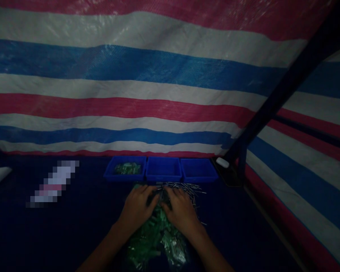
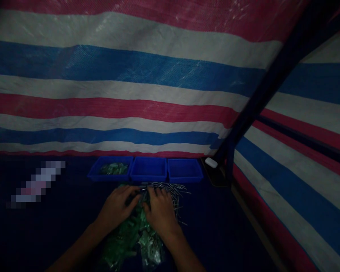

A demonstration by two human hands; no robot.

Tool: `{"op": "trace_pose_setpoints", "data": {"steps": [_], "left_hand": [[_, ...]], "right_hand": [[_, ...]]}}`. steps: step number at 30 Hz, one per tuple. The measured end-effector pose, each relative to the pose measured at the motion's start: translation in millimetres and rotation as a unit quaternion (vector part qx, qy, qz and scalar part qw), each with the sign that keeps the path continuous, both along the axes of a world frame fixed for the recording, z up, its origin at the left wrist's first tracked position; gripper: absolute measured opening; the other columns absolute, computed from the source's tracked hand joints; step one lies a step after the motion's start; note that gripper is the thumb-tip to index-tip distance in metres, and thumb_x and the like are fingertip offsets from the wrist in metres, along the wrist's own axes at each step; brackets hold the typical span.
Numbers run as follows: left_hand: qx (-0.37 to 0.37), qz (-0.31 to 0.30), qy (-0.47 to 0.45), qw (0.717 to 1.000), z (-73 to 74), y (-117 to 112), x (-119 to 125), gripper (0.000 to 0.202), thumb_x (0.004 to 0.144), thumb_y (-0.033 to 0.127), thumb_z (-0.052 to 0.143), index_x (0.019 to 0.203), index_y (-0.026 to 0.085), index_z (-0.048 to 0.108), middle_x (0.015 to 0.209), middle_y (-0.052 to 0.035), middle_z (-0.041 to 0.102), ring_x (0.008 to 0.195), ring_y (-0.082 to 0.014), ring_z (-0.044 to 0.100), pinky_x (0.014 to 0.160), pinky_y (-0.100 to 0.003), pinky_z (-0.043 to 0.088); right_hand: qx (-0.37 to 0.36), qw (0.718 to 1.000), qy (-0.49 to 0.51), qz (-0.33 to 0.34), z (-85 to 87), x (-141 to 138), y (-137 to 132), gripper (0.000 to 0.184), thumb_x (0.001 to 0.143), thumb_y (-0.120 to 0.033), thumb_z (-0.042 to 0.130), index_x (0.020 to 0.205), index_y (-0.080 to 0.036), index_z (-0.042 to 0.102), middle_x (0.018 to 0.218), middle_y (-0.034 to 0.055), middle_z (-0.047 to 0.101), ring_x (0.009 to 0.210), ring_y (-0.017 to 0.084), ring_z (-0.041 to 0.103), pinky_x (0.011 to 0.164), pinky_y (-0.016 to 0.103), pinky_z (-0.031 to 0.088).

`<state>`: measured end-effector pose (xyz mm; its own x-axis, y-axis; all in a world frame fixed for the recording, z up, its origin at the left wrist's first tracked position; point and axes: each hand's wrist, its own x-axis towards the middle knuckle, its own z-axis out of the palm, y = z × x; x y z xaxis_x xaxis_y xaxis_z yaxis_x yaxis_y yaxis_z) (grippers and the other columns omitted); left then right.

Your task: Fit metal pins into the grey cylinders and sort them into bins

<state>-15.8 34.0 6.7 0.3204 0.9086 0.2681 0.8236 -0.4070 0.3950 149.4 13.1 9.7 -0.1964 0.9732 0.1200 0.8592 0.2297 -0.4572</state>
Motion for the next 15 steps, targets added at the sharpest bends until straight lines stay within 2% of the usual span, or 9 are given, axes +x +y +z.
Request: {"op": "trace_pose_setpoints", "data": {"steps": [2, 5, 8, 10, 12, 15], "left_hand": [[-0.043, -0.019, -0.010, 0.999, -4.1, -2, 3, 0.022, 0.084, 0.029, 0.042, 0.095, 0.022, 0.060, 0.086, -0.0037, 0.063, 0.084, -0.0188, 0.058, 0.077, -0.033, 0.042], [-0.064, -0.021, -0.041, 0.997, -8.3, -1, 2, 0.021, 0.083, 0.028, 0.043, 0.096, 0.022, 0.059, 0.090, -0.0038, 0.062, 0.087, -0.0192, 0.057, 0.080, -0.033, 0.042], [-0.091, -0.004, -0.103, 0.991, -3.7, 0, 1, 0.022, 0.082, 0.031, 0.045, 0.095, 0.020, 0.058, 0.091, -0.0045, 0.061, 0.086, -0.0190, 0.056, 0.079, -0.032, 0.041], [-0.139, 0.007, -0.152, 0.979, 3.5, -1, 1, 0.025, 0.082, 0.037, 0.043, 0.084, 0.019, 0.059, 0.081, -0.0034, 0.061, 0.076, -0.0177, 0.056, 0.073, -0.030, 0.041], [-0.205, 0.024, -0.216, 0.954, 10.4, -3, 1, 0.037, 0.084, 0.046, 0.037, 0.071, 0.017, 0.057, 0.068, -0.0017, 0.059, 0.067, -0.0163, 0.055, 0.066, -0.028, 0.040], [-0.292, 0.074, -0.334, 0.893, 16.0, -5, 0, 0.052, 0.083, 0.056, 0.029, 0.067, 0.016, 0.057, 0.062, -0.0009, 0.055, 0.062, -0.0150, 0.052, 0.059, -0.026, 0.040]], "right_hand": [[0.003, 0.999, 0.050, 0.011, -1.3, -2, 2, 0.043, 0.075, -0.016, 0.052, 0.118, -0.019, 0.050, 0.108, 0.0102, 0.059, 0.103, 0.026, 0.050, 0.088, 0.042, 0.038], [0.035, 0.991, 0.129, 0.007, -4.4, -2, 5, 0.049, 0.070, -0.005, 0.047, 0.117, -0.019, 0.048, 0.103, 0.0081, 0.059, 0.099, 0.022, 0.051, 0.086, 0.037, 0.041], [0.066, 0.976, 0.206, -0.017, -5.1, -3, 7, 0.047, 0.070, -0.002, 0.045, 0.115, -0.017, 0.050, 0.090, 0.0059, 0.060, 0.085, 0.017, 0.054, 0.078, 0.032, 0.045], [0.086, 0.965, 0.248, -0.024, -3.3, -3, 7, 0.039, 0.074, -0.004, 0.044, 0.108, -0.018, 0.054, 0.084, 0.0040, 0.058, 0.077, 0.015, 0.054, 0.071, 0.028, 0.046], [0.126, 0.954, 0.273, -0.003, -1.4, -5, 4, 0.031, 0.077, -0.005, 0.044, 0.099, -0.020, 0.059, 0.081, 0.0029, 0.056, 0.075, 0.013, 0.053, 0.067, 0.026, 0.045], [0.207, 0.937, 0.274, 0.065, -0.7, -9, -2, 0.031, 0.078, -0.004, 0.043, 0.093, -0.022, 0.062, 0.077, 0.0016, 0.052, 0.075, 0.012, 0.050, 0.065, 0.025, 0.043]]}}
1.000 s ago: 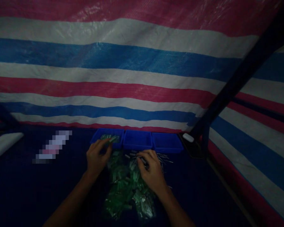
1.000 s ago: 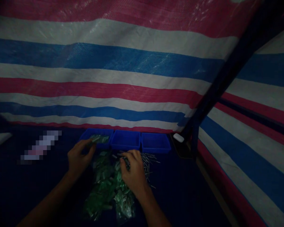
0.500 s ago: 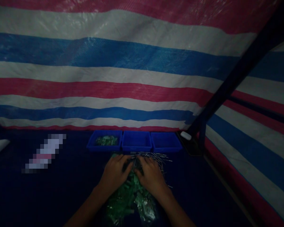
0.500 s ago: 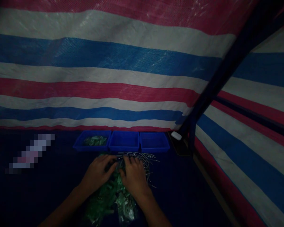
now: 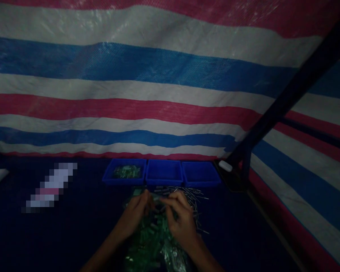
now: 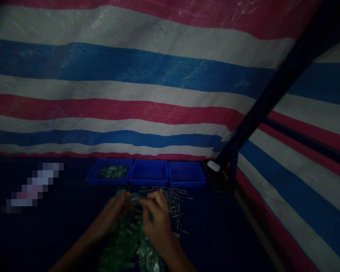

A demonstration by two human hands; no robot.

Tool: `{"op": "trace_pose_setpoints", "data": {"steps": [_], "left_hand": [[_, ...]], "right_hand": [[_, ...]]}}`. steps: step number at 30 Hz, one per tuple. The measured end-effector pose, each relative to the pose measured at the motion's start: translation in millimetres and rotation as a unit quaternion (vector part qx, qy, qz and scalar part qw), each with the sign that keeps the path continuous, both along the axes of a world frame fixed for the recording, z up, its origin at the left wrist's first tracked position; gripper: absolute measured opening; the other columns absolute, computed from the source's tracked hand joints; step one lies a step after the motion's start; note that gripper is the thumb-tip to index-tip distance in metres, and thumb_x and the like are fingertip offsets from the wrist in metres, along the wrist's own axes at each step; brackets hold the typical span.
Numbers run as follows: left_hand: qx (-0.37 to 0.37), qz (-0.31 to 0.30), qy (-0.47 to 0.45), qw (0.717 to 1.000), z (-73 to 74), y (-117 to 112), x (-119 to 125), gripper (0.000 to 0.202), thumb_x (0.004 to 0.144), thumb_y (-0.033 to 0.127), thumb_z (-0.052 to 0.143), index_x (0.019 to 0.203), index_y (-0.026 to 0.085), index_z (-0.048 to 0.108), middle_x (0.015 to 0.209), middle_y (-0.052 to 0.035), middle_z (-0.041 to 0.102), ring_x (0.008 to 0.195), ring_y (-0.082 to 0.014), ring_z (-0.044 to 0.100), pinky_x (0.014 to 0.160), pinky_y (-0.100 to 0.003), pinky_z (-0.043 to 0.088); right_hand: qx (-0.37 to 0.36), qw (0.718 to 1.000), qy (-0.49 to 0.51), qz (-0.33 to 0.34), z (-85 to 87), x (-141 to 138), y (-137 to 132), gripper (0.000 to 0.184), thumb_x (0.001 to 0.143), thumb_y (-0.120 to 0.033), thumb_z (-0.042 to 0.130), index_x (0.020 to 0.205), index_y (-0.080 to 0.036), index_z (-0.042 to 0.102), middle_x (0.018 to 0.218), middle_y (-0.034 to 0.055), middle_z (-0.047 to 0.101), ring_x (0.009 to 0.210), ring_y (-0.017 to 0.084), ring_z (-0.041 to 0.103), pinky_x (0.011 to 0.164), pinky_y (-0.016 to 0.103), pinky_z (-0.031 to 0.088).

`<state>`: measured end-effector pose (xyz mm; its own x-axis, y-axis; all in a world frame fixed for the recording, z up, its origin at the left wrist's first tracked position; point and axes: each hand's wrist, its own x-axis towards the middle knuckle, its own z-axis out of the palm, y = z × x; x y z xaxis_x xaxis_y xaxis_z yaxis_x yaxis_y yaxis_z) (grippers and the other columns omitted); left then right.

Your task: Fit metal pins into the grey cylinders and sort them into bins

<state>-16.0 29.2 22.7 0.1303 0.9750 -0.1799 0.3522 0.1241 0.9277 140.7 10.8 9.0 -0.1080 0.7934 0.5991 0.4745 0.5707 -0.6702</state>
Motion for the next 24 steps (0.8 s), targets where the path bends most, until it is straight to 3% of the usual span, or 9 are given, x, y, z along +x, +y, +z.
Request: {"op": "trace_pose_setpoints", "data": {"steps": [2, 4, 7, 10, 13, 15, 18, 21, 24], "left_hand": [[-0.030, 0.008, -0.048, 0.998, 1.1, 1, -1, 0.050, 0.080, 0.058, 0.035, 0.069, 0.014, 0.057, 0.060, 0.0004, 0.053, 0.058, -0.0134, 0.050, 0.054, -0.023, 0.039], [0.011, -0.013, -0.044, 0.999, 1.6, 3, -3, 0.042, 0.079, 0.053, 0.043, 0.073, 0.014, 0.058, 0.062, 0.0006, 0.054, 0.059, -0.0126, 0.051, 0.054, -0.022, 0.041], [0.185, -0.029, 0.041, 0.981, 0.9, 3, -5, 0.026, 0.083, 0.036, 0.045, 0.086, 0.017, 0.062, 0.078, -0.0035, 0.061, 0.074, -0.0146, 0.057, 0.068, -0.025, 0.046], [0.357, -0.062, 0.117, 0.925, -2.8, -3, -4, 0.022, 0.083, 0.023, 0.048, 0.098, 0.022, 0.063, 0.094, -0.0066, 0.061, 0.088, -0.0152, 0.059, 0.077, -0.025, 0.048], [0.421, -0.094, 0.145, 0.890, -5.3, -10, 0, 0.029, 0.082, 0.016, 0.048, 0.107, 0.025, 0.059, 0.102, -0.0076, 0.059, 0.095, -0.0150, 0.057, 0.080, -0.024, 0.049], [0.400, -0.102, 0.147, 0.899, -4.0, -12, 3, 0.031, 0.081, 0.017, 0.050, 0.109, 0.026, 0.058, 0.107, -0.0078, 0.058, 0.101, -0.0162, 0.055, 0.085, -0.027, 0.048], [0.303, -0.101, 0.104, 0.942, -1.2, -10, 3, 0.023, 0.080, 0.026, 0.052, 0.101, 0.026, 0.062, 0.106, -0.0067, 0.058, 0.101, -0.0184, 0.054, 0.086, -0.030, 0.046], [0.154, -0.035, 0.002, 0.987, -3.9, -6, 0, 0.031, 0.086, 0.038, 0.040, 0.092, 0.021, 0.064, 0.089, -0.0055, 0.063, 0.084, -0.0177, 0.058, 0.076, -0.030, 0.048], [0.037, 0.031, -0.095, 0.994, -8.7, -4, -2, 0.038, 0.083, 0.047, 0.042, 0.079, 0.015, 0.063, 0.070, -0.0027, 0.060, 0.066, -0.0147, 0.056, 0.062, -0.025, 0.045]], "right_hand": [[0.033, 0.999, -0.022, 0.023, -0.2, -4, -5, 0.036, 0.076, -0.001, 0.042, 0.094, -0.024, 0.063, 0.080, 0.0020, 0.052, 0.079, 0.013, 0.049, 0.067, 0.026, 0.043], [0.011, 0.999, -0.042, 0.018, 0.6, -7, -7, 0.039, 0.074, 0.000, 0.042, 0.095, -0.025, 0.063, 0.092, 0.0044, 0.052, 0.090, 0.016, 0.048, 0.075, 0.031, 0.043], [-0.061, 0.997, -0.041, -0.028, 2.9, -8, -8, 0.027, 0.076, -0.011, 0.048, 0.097, -0.023, 0.062, 0.105, 0.0079, 0.050, 0.101, 0.021, 0.045, 0.086, 0.040, 0.040], [-0.116, 0.992, 0.007, -0.046, 2.3, -6, -7, 0.022, 0.081, -0.026, 0.049, 0.099, -0.022, 0.061, 0.103, 0.0089, 0.054, 0.099, 0.022, 0.049, 0.085, 0.040, 0.043], [-0.151, 0.984, 0.080, -0.052, -0.7, -2, -7, 0.027, 0.087, -0.030, 0.040, 0.104, -0.022, 0.059, 0.102, 0.0079, 0.061, 0.094, 0.020, 0.056, 0.078, 0.034, 0.048], [-0.169, 0.979, 0.105, -0.033, -1.3, 1, -6, 0.029, 0.088, -0.028, 0.037, 0.107, -0.023, 0.059, 0.101, 0.0060, 0.064, 0.091, 0.018, 0.059, 0.077, 0.030, 0.049], [-0.154, 0.984, 0.087, -0.010, 0.5, 6, -2, 0.030, 0.087, -0.022, 0.039, 0.109, -0.023, 0.059, 0.100, 0.0042, 0.066, 0.091, 0.015, 0.061, 0.080, 0.027, 0.048], [-0.087, 0.996, 0.024, 0.016, 3.2, 9, 0, 0.033, 0.085, -0.014, 0.040, 0.108, -0.025, 0.061, 0.085, 0.0032, 0.066, 0.079, 0.014, 0.060, 0.073, 0.027, 0.048], [-0.042, 0.997, -0.020, 0.059, 6.0, 7, -2, 0.037, 0.082, -0.008, 0.039, 0.107, -0.025, 0.061, 0.077, 0.0029, 0.061, 0.076, 0.014, 0.056, 0.067, 0.027, 0.046]]}}
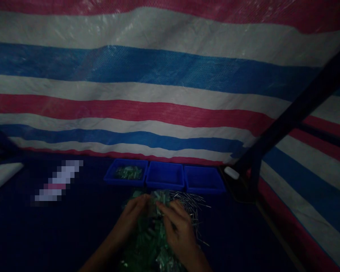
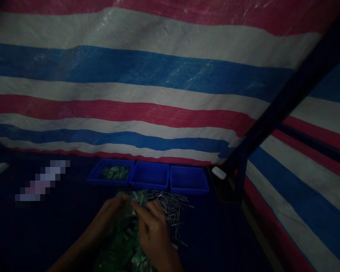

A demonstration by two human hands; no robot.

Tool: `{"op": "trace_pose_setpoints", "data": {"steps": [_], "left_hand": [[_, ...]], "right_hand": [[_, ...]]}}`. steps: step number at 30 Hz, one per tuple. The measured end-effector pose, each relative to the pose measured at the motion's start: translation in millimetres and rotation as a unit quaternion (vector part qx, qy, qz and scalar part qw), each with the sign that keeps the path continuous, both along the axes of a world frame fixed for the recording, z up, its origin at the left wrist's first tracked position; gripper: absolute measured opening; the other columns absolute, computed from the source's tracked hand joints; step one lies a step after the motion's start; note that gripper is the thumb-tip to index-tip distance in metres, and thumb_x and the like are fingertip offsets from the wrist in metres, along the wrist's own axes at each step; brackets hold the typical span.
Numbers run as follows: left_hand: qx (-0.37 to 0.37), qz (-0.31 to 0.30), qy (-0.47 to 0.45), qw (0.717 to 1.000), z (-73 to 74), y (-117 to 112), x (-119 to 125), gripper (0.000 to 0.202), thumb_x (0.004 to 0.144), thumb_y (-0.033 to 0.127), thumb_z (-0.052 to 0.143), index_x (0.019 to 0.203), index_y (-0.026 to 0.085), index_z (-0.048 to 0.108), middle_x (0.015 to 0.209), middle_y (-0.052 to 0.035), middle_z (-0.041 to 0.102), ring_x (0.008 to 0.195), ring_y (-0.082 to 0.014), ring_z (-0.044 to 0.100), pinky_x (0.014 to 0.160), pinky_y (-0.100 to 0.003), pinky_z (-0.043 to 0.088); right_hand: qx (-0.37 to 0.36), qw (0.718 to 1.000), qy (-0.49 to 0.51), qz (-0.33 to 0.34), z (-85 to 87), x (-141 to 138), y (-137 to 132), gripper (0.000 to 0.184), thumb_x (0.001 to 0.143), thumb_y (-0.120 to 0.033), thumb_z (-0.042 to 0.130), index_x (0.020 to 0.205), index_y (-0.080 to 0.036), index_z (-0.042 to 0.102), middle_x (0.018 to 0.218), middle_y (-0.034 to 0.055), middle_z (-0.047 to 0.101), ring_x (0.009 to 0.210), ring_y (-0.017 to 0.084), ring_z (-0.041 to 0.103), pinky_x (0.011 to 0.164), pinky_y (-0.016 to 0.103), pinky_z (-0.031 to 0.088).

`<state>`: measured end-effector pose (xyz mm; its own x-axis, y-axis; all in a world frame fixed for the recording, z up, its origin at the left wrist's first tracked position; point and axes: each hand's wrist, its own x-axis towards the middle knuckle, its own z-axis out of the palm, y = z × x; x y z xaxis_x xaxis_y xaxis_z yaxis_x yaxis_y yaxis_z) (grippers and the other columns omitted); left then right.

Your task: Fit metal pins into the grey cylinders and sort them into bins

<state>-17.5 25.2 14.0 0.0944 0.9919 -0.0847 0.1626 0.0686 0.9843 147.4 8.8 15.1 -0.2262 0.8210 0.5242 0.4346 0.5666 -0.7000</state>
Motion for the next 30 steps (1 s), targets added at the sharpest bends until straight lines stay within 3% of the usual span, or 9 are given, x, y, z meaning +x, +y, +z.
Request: {"op": "trace_pose_setpoints", "data": {"steps": [4, 9, 12, 14, 16, 18, 22, 25, 30], "left_hand": [[-0.049, 0.023, -0.078, 0.996, 7.8, 6, 1, 0.033, 0.071, 0.046, 0.060, 0.065, 0.014, 0.055, 0.053, 0.0039, 0.047, 0.050, -0.0081, 0.043, 0.049, -0.019, 0.035], [-0.005, 0.195, -0.138, 0.971, 28.9, 24, -14, 0.038, 0.071, 0.052, 0.057, 0.073, 0.015, 0.054, 0.059, 0.0037, 0.049, 0.052, -0.0079, 0.045, 0.048, -0.017, 0.035], [-0.112, 0.091, -0.121, 0.982, 27.1, 24, -20, 0.057, 0.076, 0.063, 0.037, 0.095, 0.013, 0.057, 0.066, -0.0018, 0.058, 0.048, -0.0103, 0.047, 0.040, -0.019, 0.031], [-0.135, -0.015, -0.014, 0.991, 18.9, 15, -15, 0.060, 0.079, 0.062, 0.032, 0.102, 0.013, 0.058, 0.065, -0.0034, 0.059, 0.047, -0.0120, 0.049, 0.040, -0.021, 0.032], [-0.043, -0.079, 0.131, 0.987, 8.8, 2, -6, 0.048, 0.080, 0.053, 0.040, 0.100, 0.016, 0.062, 0.074, -0.0049, 0.062, 0.062, -0.0156, 0.056, 0.054, -0.025, 0.043], [0.067, -0.109, 0.257, 0.958, 0.1, -10, 3, 0.036, 0.079, 0.044, 0.048, 0.100, 0.020, 0.063, 0.088, -0.0060, 0.063, 0.079, -0.0191, 0.058, 0.072, -0.031, 0.045], [0.160, -0.186, 0.351, 0.904, -8.8, -22, 10, 0.048, 0.070, 0.042, 0.060, 0.115, 0.027, 0.054, 0.110, -0.0063, 0.055, 0.098, -0.0224, 0.055, 0.085, -0.035, 0.043], [0.156, -0.211, 0.357, 0.896, -9.2, -23, 8, 0.053, 0.069, 0.039, 0.062, 0.119, 0.026, 0.049, 0.116, -0.0061, 0.051, 0.101, -0.0230, 0.053, 0.085, -0.036, 0.043], [0.133, -0.157, 0.301, 0.931, -2.3, -17, 8, 0.021, 0.072, 0.022, 0.055, 0.093, 0.020, 0.051, 0.091, -0.0018, 0.055, 0.080, -0.0167, 0.056, 0.070, -0.029, 0.045]], "right_hand": [[-0.005, 1.000, 0.011, 0.004, 3.7, -5, -7, 0.034, 0.076, -0.003, 0.038, 0.093, -0.022, 0.061, 0.093, 0.0053, 0.057, 0.090, 0.016, 0.052, 0.076, 0.029, 0.045], [-0.018, 0.999, 0.027, -0.039, 2.7, -3, -4, 0.028, 0.074, -0.004, 0.038, 0.089, -0.021, 0.056, 0.096, 0.0058, 0.055, 0.093, 0.016, 0.052, 0.079, 0.030, 0.043], [-0.035, 0.996, 0.049, -0.066, -1.7, 5, 5, 0.022, 0.075, -0.006, 0.038, 0.085, -0.020, 0.052, 0.088, 0.0044, 0.054, 0.086, 0.016, 0.052, 0.075, 0.029, 0.042], [-0.056, 0.989, 0.085, -0.108, -5.3, 12, 13, 0.017, 0.073, -0.007, 0.037, 0.078, -0.020, 0.046, 0.082, 0.0026, 0.053, 0.081, 0.015, 0.051, 0.072, 0.028, 0.041], [-0.072, 0.979, 0.116, -0.153, -8.3, 20, 19, 0.014, 0.070, -0.007, 0.037, 0.071, -0.021, 0.039, 0.078, 0.0010, 0.051, 0.079, 0.015, 0.050, 0.071, 0.027, 0.039], [-0.078, 0.974, 0.125, -0.174, -10.0, 27, 24, 0.014, 0.067, -0.007, 0.037, 0.066, -0.021, 0.035, 0.078, 0.0009, 0.050, 0.080, 0.015, 0.049, 0.071, 0.027, 0.037], [-0.077, 0.976, 0.121, -0.162, -8.3, 30, 24, 0.013, 0.064, -0.008, 0.036, 0.063, -0.021, 0.033, 0.079, 0.0017, 0.048, 0.079, 0.016, 0.047, 0.071, 0.028, 0.035], [-0.062, 0.981, 0.116, -0.145, -6.0, 25, 22, 0.014, 0.063, -0.008, 0.034, 0.065, -0.021, 0.032, 0.079, 0.0016, 0.046, 0.078, 0.015, 0.046, 0.070, 0.028, 0.035], [-0.069, 0.979, 0.126, -0.142, -6.7, 20, 19, 0.019, 0.060, -0.007, 0.037, 0.065, -0.022, 0.028, 0.068, -0.0027, 0.039, 0.065, 0.012, 0.041, 0.061, 0.025, 0.033]]}}
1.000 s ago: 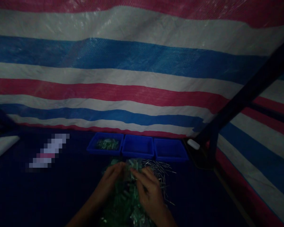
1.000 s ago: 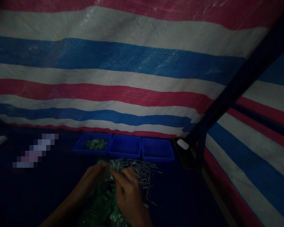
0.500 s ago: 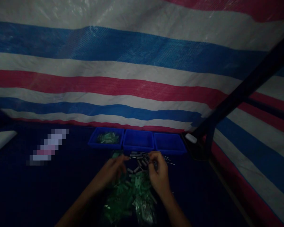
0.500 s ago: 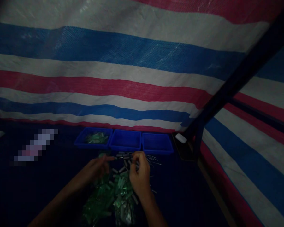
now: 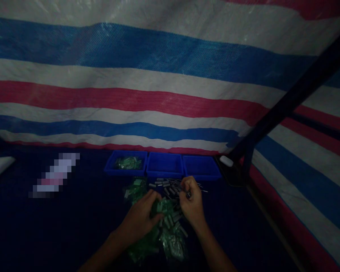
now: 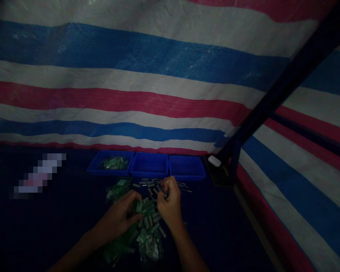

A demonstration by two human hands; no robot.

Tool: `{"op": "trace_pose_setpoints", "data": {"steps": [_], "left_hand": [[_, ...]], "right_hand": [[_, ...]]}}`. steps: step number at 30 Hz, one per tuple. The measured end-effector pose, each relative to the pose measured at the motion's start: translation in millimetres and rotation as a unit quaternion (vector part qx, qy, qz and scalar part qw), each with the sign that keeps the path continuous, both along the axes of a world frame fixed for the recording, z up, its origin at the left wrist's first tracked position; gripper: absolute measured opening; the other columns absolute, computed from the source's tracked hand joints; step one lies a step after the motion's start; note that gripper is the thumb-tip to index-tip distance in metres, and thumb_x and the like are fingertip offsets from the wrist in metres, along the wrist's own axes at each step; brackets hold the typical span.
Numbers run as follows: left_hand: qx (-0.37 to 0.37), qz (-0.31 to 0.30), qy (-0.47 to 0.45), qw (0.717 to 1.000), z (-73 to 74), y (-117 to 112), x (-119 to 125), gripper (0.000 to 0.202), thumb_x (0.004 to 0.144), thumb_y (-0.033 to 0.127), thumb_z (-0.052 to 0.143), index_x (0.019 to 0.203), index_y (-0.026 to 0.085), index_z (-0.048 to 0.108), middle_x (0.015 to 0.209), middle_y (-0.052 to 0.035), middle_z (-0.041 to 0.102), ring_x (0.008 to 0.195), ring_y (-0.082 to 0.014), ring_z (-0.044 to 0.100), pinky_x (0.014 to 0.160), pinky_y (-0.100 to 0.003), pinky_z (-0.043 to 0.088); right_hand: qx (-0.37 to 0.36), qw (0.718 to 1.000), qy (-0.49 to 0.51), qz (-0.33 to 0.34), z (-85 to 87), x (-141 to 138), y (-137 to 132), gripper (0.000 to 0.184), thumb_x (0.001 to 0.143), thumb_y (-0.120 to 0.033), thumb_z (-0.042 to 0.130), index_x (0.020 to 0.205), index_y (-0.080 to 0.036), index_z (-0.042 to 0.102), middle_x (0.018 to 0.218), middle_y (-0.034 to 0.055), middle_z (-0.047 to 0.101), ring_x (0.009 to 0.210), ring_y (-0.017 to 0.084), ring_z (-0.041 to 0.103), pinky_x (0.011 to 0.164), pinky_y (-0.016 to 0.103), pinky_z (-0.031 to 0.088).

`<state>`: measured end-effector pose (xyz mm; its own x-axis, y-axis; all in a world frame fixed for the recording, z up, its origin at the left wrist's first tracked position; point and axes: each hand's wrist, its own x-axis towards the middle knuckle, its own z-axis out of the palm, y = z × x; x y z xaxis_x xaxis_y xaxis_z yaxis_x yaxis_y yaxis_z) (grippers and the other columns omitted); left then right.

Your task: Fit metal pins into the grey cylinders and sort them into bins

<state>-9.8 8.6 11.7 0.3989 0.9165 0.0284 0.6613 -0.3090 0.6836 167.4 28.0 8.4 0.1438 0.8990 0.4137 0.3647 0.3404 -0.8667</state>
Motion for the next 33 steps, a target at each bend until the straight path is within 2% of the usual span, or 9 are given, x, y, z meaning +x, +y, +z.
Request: {"op": "trace_pose_setpoints", "data": {"steps": [5, 12, 15, 18, 21, 24, 27, 29, 33], "left_hand": [[0.119, 0.092, -0.093, 0.984, 5.0, 6, -4, 0.008, 0.075, 0.013, 0.044, 0.073, 0.019, 0.049, 0.090, -0.0043, 0.049, 0.072, -0.0135, 0.051, 0.060, -0.024, 0.044], [0.235, 0.083, -0.110, 0.962, -5.8, -6, 2, 0.022, 0.069, 0.007, 0.044, 0.077, 0.021, 0.059, 0.108, -0.0079, 0.040, 0.096, -0.0188, 0.047, 0.081, -0.033, 0.045], [0.172, 0.103, -0.124, 0.972, 0.4, -5, 4, 0.024, 0.072, 0.011, 0.046, 0.085, 0.022, 0.063, 0.109, -0.0081, 0.042, 0.101, -0.0206, 0.046, 0.087, -0.036, 0.042], [0.019, 0.099, -0.191, 0.976, 7.8, 1, 0, 0.021, 0.078, 0.028, 0.048, 0.089, 0.020, 0.063, 0.095, -0.0068, 0.052, 0.093, -0.0201, 0.051, 0.084, -0.035, 0.043], [-0.186, 0.143, -0.297, 0.925, 5.4, 6, -5, 0.040, 0.080, 0.049, 0.042, 0.090, 0.015, 0.061, 0.080, -0.0052, 0.059, 0.077, -0.0178, 0.056, 0.072, -0.032, 0.046], [-0.262, 0.235, -0.368, 0.861, 0.2, 7, -5, 0.043, 0.071, 0.051, 0.055, 0.092, 0.014, 0.060, 0.080, -0.0040, 0.062, 0.075, -0.0171, 0.058, 0.067, -0.028, 0.046], [-0.196, 0.219, -0.340, 0.893, 6.0, 11, -11, 0.034, 0.067, 0.044, 0.061, 0.084, 0.015, 0.062, 0.077, -0.0028, 0.063, 0.073, -0.0170, 0.059, 0.064, -0.025, 0.046], [-0.070, 0.225, -0.273, 0.932, 17.4, 21, -23, 0.031, 0.071, 0.042, 0.056, 0.084, 0.015, 0.062, 0.076, -0.0027, 0.063, 0.072, -0.0169, 0.059, 0.065, -0.026, 0.046], [0.232, 0.314, -0.051, 0.919, 43.1, 45, -56, 0.029, 0.076, 0.036, 0.051, 0.096, 0.017, 0.061, 0.088, -0.0051, 0.060, 0.078, -0.0183, 0.058, 0.074, -0.031, 0.047]], "right_hand": [[-0.050, 0.994, -0.019, 0.093, 9.6, -6, -9, 0.007, 0.073, -0.021, 0.048, 0.068, -0.019, 0.043, 0.066, -0.0030, 0.041, 0.062, 0.011, 0.041, 0.057, 0.023, 0.032], [-0.245, 0.934, 0.161, 0.204, 12.8, -20, -14, 0.018, 0.075, -0.035, 0.056, 0.074, -0.018, 0.057, 0.062, -0.0030, 0.052, 0.056, 0.010, 0.048, 0.052, 0.021, 0.037], [-0.207, 0.949, 0.181, 0.154, 10.9, -16, -9, 0.016, 0.075, -0.032, 0.058, 0.079, -0.017, 0.059, 0.067, -0.0015, 0.058, 0.061, 0.011, 0.053, 0.057, 0.023, 0.042], [-0.065, 0.991, 0.092, 0.068, 12.2, -12, -8, 0.009, 0.076, -0.025, 0.057, 0.081, -0.019, 0.062, 0.077, 0.0014, 0.060, 0.073, 0.014, 0.056, 0.067, 0.027, 0.045], [0.071, 0.993, -0.046, 0.080, 13.5, -13, -13, 0.017, 0.076, -0.013, 0.054, 0.084, -0.023, 0.065, 0.090, 0.0035, 0.060, 0.086, 0.016, 0.055, 0.075, 0.031, 0.045], [0.127, 0.975, -0.155, 0.097, 12.0, -17, -20, 0.033, 0.074, -0.006, 0.050, 0.092, -0.028, 0.066, 0.104, 0.0051, 0.054, 0.099, 0.018, 0.049, 0.080, 0.034, 0.044], [0.095, 0.968, -0.215, 0.084, 11.0, -18, -21, 0.040, 0.075, -0.006, 0.047, 0.103, -0.029, 0.063, 0.122, 0.0072, 0.042, 0.112, 0.021, 0.041, 0.086, 0.037, 0.042], [0.059, 0.972, -0.214, 0.075, 13.9, -16, -18, 0.036, 0.078, -0.010, 0.047, 0.108, -0.027, 0.060, 0.123, 0.0086, 0.042, 0.113, 0.020, 0.041, 0.088, 0.035, 0.042], [-0.007, 0.973, -0.203, 0.112, 30.4, -5, -19, 0.025, 0.085, -0.020, 0.042, 0.103, -0.022, 0.059, 0.098, 0.0052, 0.059, 0.095, 0.016, 0.054, 0.083, 0.031, 0.044]]}}
